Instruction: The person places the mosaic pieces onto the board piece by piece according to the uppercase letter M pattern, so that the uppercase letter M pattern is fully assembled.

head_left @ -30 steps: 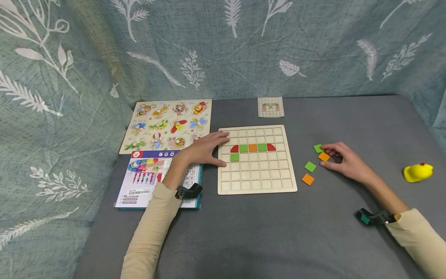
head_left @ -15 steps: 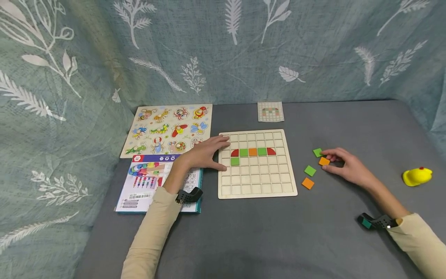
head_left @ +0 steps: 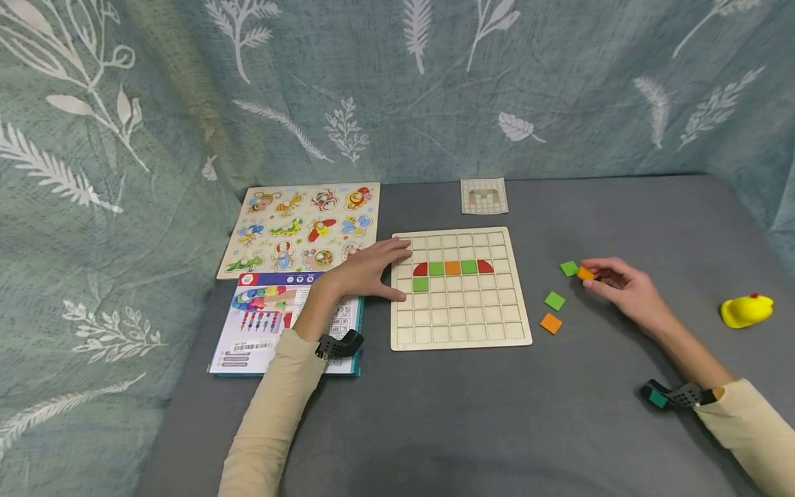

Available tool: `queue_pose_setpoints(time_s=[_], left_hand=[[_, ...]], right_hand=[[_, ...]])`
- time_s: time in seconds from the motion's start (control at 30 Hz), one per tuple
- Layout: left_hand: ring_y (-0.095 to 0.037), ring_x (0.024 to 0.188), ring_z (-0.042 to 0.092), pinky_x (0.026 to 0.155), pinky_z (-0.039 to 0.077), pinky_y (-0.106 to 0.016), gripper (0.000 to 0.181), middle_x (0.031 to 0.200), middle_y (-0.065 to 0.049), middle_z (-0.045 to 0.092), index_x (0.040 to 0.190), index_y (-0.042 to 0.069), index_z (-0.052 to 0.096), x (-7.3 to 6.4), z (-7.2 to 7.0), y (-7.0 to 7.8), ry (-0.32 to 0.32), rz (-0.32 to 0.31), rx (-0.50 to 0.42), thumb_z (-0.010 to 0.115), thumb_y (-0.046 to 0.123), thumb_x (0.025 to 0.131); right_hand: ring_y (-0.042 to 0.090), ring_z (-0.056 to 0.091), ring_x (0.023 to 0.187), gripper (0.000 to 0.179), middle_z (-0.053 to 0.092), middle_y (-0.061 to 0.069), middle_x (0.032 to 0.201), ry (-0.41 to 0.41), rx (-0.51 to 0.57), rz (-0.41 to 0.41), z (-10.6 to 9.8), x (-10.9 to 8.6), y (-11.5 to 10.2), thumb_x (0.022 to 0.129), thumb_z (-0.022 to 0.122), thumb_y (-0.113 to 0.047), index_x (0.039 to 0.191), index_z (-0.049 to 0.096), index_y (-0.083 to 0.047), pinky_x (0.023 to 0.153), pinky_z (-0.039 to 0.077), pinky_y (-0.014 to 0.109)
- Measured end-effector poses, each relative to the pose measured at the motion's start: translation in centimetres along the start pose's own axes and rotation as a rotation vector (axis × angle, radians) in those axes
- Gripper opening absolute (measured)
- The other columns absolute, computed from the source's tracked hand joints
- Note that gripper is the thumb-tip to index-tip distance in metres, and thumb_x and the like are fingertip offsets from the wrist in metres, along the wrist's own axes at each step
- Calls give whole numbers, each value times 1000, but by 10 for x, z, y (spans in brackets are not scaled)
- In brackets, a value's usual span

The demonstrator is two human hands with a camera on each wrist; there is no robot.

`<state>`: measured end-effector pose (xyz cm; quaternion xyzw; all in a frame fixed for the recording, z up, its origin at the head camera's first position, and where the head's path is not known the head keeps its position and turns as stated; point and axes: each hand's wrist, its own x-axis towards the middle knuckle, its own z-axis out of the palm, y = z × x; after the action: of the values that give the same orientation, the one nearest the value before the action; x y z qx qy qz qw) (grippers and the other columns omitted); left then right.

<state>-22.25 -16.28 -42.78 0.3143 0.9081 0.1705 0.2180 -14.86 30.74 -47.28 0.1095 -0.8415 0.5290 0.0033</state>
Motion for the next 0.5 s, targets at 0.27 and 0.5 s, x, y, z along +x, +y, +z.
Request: queue_pose_setpoints(time_s=[0.27, 0.5], left_hand=[[-28, 153, 11, 119, 20, -57, 92, 163, -4, 21, 153, 14, 33, 0, 1, 2, -3, -2, -5, 75, 51, 80], [-28, 153, 11, 119, 19, -58, 91, 163, -4, 21, 153, 15, 33, 0, 0, 1, 1, -3, 4, 73, 52, 81]], right_hand=[[-7, 60, 94, 30, 60, -18, 108, 48, 56, -58, 3, -1, -13, 91, 62, 4, 120, 60, 8, 77, 49, 6], [-6, 59, 94, 31, 61, -15, 109, 62, 35, -219, 20, 8, -39, 84, 64, 14, 115, 62, 10, 80, 48, 6]])
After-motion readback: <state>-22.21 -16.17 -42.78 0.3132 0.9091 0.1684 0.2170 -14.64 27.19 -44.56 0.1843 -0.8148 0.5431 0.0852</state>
